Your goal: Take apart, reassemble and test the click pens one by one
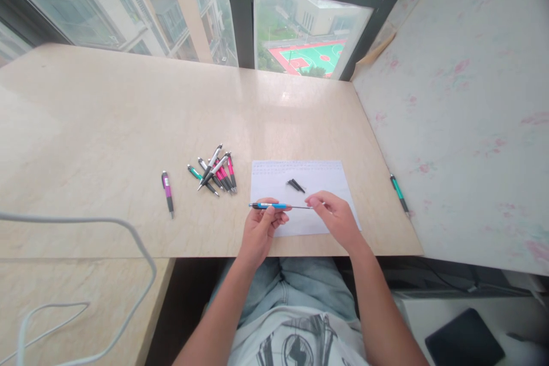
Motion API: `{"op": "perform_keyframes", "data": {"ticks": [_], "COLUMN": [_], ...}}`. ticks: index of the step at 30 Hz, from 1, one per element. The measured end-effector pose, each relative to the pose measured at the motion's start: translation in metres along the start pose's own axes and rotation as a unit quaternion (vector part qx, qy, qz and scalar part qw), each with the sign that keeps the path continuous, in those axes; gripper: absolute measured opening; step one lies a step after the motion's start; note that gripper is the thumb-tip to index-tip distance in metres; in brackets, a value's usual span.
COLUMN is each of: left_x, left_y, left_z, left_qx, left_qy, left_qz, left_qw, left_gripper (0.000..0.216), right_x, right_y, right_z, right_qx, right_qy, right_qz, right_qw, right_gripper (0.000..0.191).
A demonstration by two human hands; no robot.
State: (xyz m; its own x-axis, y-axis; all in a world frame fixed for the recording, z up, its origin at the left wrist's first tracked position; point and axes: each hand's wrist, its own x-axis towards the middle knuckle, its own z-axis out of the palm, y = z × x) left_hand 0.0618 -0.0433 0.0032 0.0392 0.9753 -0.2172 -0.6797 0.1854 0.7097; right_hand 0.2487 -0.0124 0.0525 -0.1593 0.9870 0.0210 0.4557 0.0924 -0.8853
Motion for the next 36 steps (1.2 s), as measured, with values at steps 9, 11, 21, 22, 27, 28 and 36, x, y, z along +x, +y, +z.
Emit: {"op": "perform_keyframes", "data": {"ticks": [9,11,21,22,27,28,36], "left_x": [0.001,0.002,0.002,0.002,0.001,0.0,-0.003], "left_y": [0.0,0.0,0.0,0.0,0.0,0.0,0.0], "left_z": [0.0,-0.001,-0.003,-0.003,-0.001,0.0,0.005], "left_qx": [0.001,-0.018,-0.022,-0.02,-0.004,0.0,0.136], "left_qy": [0.014,0.031,0.037,0.036,0.026,0.025,0.041], "left_qz": [0.003,0.001,-0.006,-0.006,0.0,0.002,0.042], "left_qw": [1.0,0.999,0.999,0.999,1.0,1.0,0.989], "left_gripper": [0.021,0.021,0.022,0.022,0.021,0.021,0.021], "right_x": [-0.015,-0.017,0.002,0.005,0.014,0.014,-0.008], "right_y": [0.008,0.02,0.041,0.041,0.038,0.036,-0.002], "right_z": [-0.024,-0.029,-0.002,0.002,0.013,0.014,0.043], "right_qx": [-0.186,-0.189,-0.237,-0.247,-0.256,-0.234,0.277], "right_qy": [-0.054,-0.05,0.1,0.103,0.138,0.144,0.008], "right_qz": [-0.063,-0.034,0.065,0.067,0.066,0.066,0.18], "right_qw": [0.979,0.98,0.964,0.961,0.954,0.959,0.944], "right_gripper": [0.013,0.014,0.017,0.017,0.02,0.021,0.031]}}
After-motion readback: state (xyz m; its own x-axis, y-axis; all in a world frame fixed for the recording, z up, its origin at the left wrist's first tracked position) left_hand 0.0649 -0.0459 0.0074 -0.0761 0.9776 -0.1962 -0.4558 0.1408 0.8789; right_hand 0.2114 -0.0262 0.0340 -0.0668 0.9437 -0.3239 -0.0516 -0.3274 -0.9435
